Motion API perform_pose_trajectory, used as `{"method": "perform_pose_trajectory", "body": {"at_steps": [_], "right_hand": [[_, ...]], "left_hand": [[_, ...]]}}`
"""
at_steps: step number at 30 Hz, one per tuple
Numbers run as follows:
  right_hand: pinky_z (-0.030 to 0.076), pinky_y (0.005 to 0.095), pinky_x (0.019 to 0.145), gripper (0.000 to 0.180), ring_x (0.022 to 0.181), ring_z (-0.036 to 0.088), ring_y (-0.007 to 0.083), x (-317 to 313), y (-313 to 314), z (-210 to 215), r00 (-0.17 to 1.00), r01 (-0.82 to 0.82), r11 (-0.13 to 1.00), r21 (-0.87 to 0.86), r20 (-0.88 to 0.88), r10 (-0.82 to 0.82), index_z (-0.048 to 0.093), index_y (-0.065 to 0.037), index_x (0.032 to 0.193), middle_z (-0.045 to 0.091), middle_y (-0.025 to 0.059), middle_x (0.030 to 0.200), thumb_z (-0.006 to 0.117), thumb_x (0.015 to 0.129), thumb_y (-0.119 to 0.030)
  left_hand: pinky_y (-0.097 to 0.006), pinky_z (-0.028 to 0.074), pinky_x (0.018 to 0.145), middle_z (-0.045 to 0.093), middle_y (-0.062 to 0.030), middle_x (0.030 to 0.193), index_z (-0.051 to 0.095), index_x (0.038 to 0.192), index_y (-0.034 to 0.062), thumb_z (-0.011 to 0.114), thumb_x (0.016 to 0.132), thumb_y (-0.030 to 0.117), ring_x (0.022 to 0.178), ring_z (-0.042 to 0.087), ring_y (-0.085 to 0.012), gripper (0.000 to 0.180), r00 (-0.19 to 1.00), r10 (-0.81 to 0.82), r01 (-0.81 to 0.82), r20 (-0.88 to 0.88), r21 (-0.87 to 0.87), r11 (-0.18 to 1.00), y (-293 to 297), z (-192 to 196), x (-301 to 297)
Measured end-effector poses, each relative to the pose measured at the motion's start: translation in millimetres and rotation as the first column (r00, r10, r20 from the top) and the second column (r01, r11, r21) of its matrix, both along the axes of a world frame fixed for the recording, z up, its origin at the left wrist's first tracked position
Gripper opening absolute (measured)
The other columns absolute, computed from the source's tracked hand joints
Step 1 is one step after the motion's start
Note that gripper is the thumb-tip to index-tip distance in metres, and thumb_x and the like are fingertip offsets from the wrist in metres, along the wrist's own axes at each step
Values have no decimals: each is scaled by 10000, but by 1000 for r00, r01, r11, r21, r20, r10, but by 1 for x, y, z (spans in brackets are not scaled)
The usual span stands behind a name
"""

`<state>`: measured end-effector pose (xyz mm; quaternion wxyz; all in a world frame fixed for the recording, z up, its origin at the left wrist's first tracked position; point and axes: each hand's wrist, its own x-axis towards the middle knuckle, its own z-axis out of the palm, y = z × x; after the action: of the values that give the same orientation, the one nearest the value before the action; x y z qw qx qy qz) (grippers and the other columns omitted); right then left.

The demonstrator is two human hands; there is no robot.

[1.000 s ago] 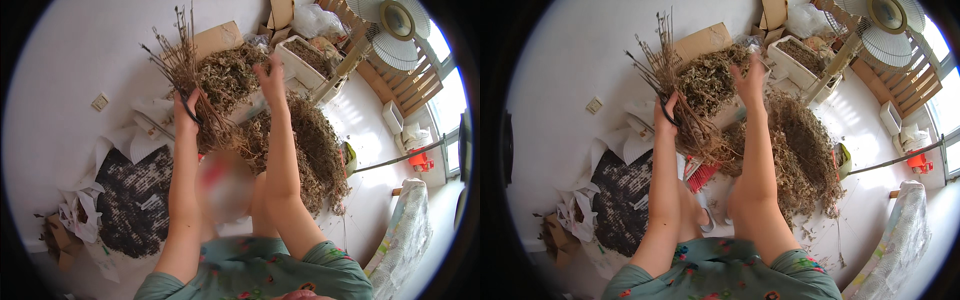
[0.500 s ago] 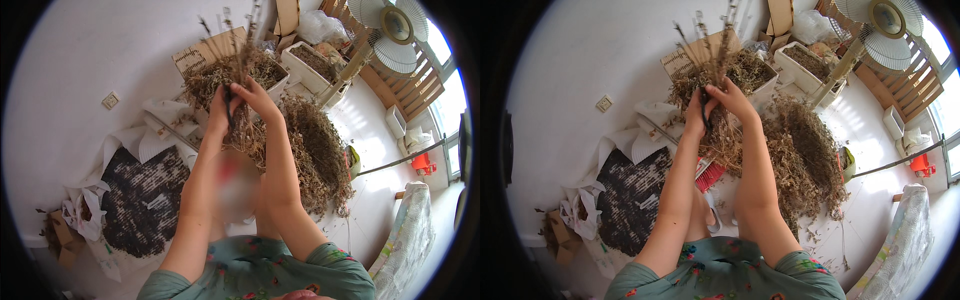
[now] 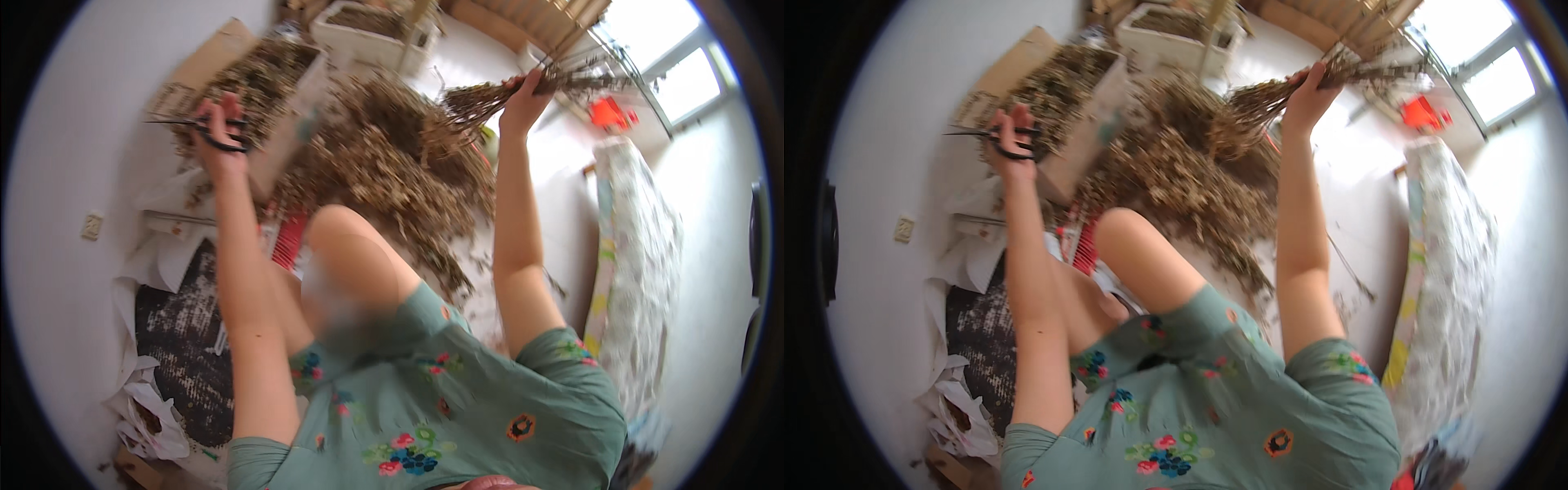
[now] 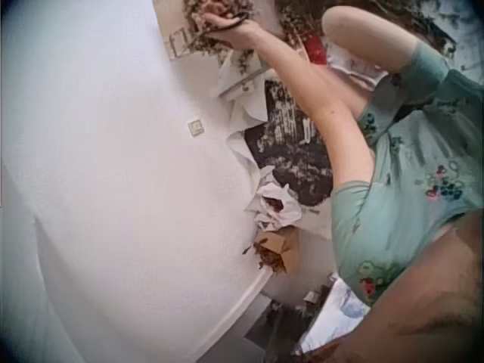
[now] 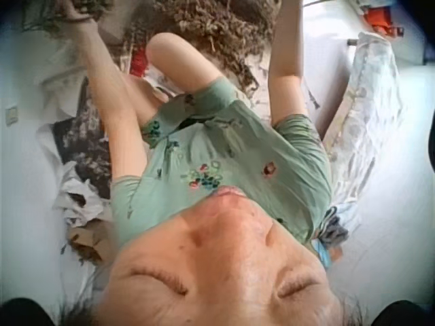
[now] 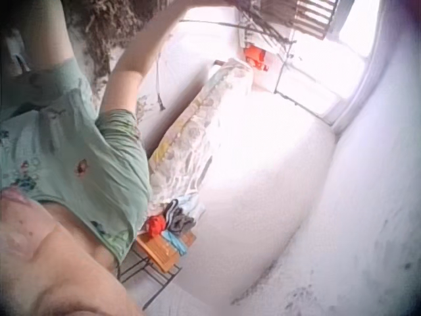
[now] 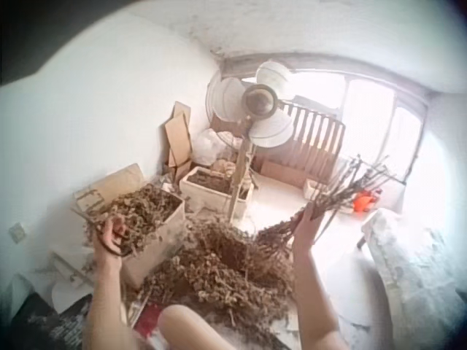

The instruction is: The person sits on the floor and uses scissors to trim dried plant stems. They repeatedly pick up stems, cut them into smaller pieces, and place the cut pieces into a nearby container.

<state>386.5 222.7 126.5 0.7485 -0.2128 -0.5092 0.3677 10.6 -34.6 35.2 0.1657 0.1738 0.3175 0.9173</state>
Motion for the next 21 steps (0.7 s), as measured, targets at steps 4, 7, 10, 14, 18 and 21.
{"method": "perform_pose_trajectory", "body": {"at_steps": [4,7,10,14,18,21], "right_hand": [[441,300,548,265,537,480,140,193,-20,-24,613,345,938,-47,768,-187,458,-28,922,518,43,631,628,925,-231],[466,422,624,357,707,605,315,340,-66,-81,30,460,881,113,989,-143,448,-34,980,620,161,776,660,892,-307],[462,519,709,418,910,594,455,453,-122,-144,-320,546,823,155,947,34,454,-37,1089,648,227,971,671,871,-319],[472,490,849,551,1044,602,398,558,-217,-189,-228,919,391,53,880,416,423,-39,1237,641,221,1092,685,853,-334],[423,475,994,688,1165,550,384,564,-276,-218,-53,989,141,-34,823,566,386,1,1316,566,236,1259,693,835,-384],[403,458,1049,767,1237,501,386,628,-321,-264,51,999,-29,-41,843,535,328,47,1383,520,252,1319,681,847,-372]], "left_hand": [[-405,524,926,640,-204,1126,539,1161,58,615,928,131,1024,647,-285,256,988,-135,125,-75,-130,984,-16,-30,-21],[-396,519,928,638,-207,1133,546,1145,29,624,924,136,1044,639,-287,258,984,-176,163,-31,-241,957,-31,-36,-24],[-381,526,910,647,-201,1117,553,1132,9,627,923,135,1031,644,-281,254,970,-236,211,-56,-283,936,-43,-56,-51],[-322,542,872,675,-163,1065,582,1086,15,589,946,141,990,656,-218,188,950,-311,288,-5,-363,886,-38,-87,-82],[-319,547,872,669,-165,1079,578,1049,14,583,951,147,980,658,-218,166,942,-334,285,-35,-443,850,-65,-95,-125],[-322,542,892,664,-169,1089,571,1087,20,595,943,133,1012,649,-218,184,933,-359,321,11,-473,821,-43,-108,-113]]}}
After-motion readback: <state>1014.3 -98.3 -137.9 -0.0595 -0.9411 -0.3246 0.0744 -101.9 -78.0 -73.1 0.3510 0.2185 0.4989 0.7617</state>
